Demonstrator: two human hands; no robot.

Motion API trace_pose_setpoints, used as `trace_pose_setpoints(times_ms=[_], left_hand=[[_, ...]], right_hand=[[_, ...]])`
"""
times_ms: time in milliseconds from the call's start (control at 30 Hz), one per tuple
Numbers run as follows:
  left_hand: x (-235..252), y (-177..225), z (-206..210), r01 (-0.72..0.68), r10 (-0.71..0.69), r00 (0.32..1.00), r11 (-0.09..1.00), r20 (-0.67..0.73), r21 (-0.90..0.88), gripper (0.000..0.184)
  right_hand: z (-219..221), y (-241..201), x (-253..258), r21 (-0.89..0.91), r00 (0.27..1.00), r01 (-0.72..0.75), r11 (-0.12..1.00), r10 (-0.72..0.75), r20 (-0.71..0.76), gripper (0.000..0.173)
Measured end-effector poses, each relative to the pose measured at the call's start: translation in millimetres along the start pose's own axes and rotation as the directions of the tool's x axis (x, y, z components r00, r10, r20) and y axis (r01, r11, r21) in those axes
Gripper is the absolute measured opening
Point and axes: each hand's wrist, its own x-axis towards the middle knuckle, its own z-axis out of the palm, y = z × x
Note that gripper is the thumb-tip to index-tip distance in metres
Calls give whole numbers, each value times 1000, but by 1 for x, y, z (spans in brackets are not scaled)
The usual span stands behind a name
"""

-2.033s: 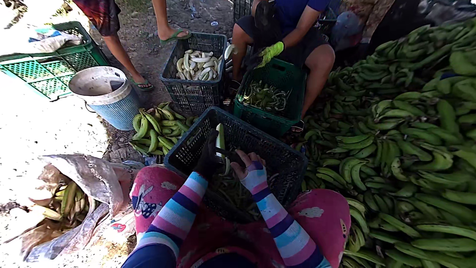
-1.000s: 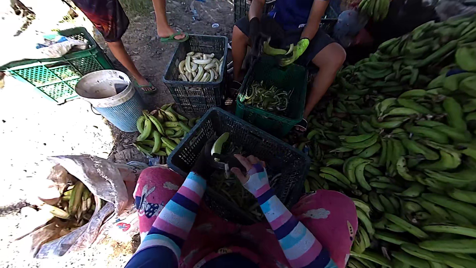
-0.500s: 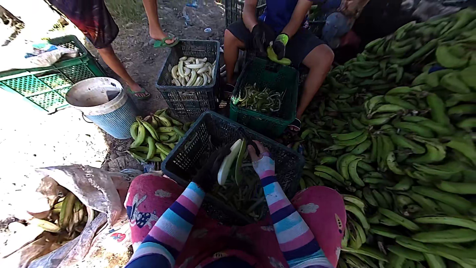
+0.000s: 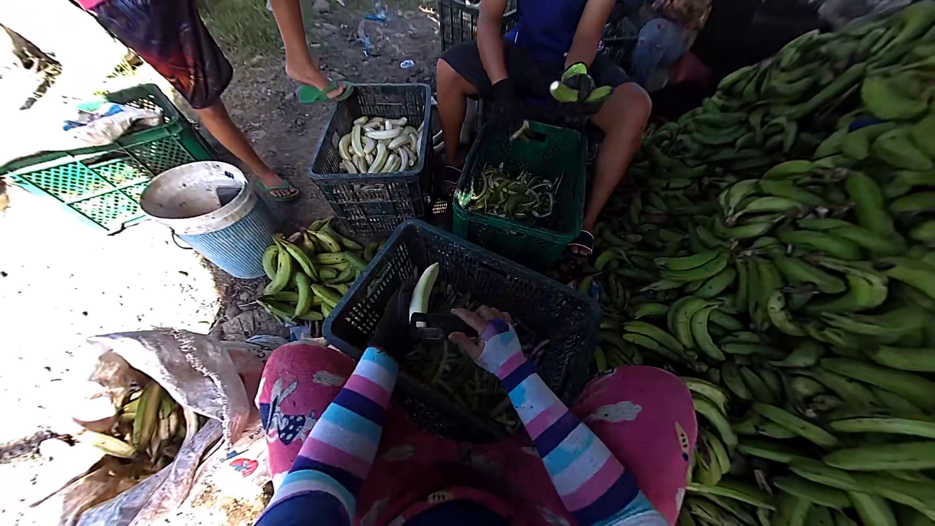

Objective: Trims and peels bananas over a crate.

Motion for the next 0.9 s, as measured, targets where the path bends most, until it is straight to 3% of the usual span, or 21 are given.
trace_pose_setpoints(times_ms=[67, 100, 200, 267, 333, 400, 567, 600, 667, 767, 833, 867, 900], left_hand=[[3, -3, 7, -83, 82, 996, 995, 25, 60, 38], [9, -13, 18, -149, 149, 989, 988, 2, -41, 35], [4, -3, 30, -86, 111, 991, 948, 67, -305, 44], [-5, 4, 23, -107, 158, 976, 948, 152, -299, 46], [-4, 2, 20, -105, 191, 963, 915, 188, -390, 44], [6, -6, 24, 7, 131, 965, 853, 227, -522, 41], [0, -13, 42, 75, 20, 925, 970, 380, -233, 52], [-2, -19, 49, 39, 26, 903, 989, 428, -142, 53], [-10, -33, 56, -226, 122, 818, 967, 562, 120, 54], [-30, -12, 62, -288, 17, 733, 913, 680, 288, 51], [-41, 23, 59, -212, -110, 669, 920, 735, 331, 48], [-52, 52, 60, -77, -249, 711, 902, 657, 425, 45], [-64, 85, 73, 221, -457, 801, 826, 387, 518, 41]], right_hand=[[-6, -4, 5, 18, 991, -122, 992, 121, 51, 57], [-10, -2, 9, 36, 981, -193, 981, 191, 47, 55], [-20, 17, 22, 164, 918, -379, 911, 393, -57, 51], [-30, 31, 25, 264, 852, -476, 839, 515, -97, 51], [-40, 39, 26, 323, 820, -485, 813, 551, -155, 51], [-48, 37, 24, 349, 825, -442, 827, 527, -203, 50], [-67, 20, 17, 203, 861, -433, 878, 470, -193, 55], [-71, 16, 15, 178, 868, -430, 885, 459, -188, 55], [-83, 11, 12, 145, 879, -435, 889, 454, -145, 57], [-99, 9, 6, 118, 888, -446, 887, 455, -71, 62], [-107, 13, 1, 115, 891, -443, 889, 451, -48, 63], [-109, 15, -2, 110, 892, -442, 890, 449, -47, 63], [-111, 15, -4, 109, 891, -446, 888, 452, -43, 63]])
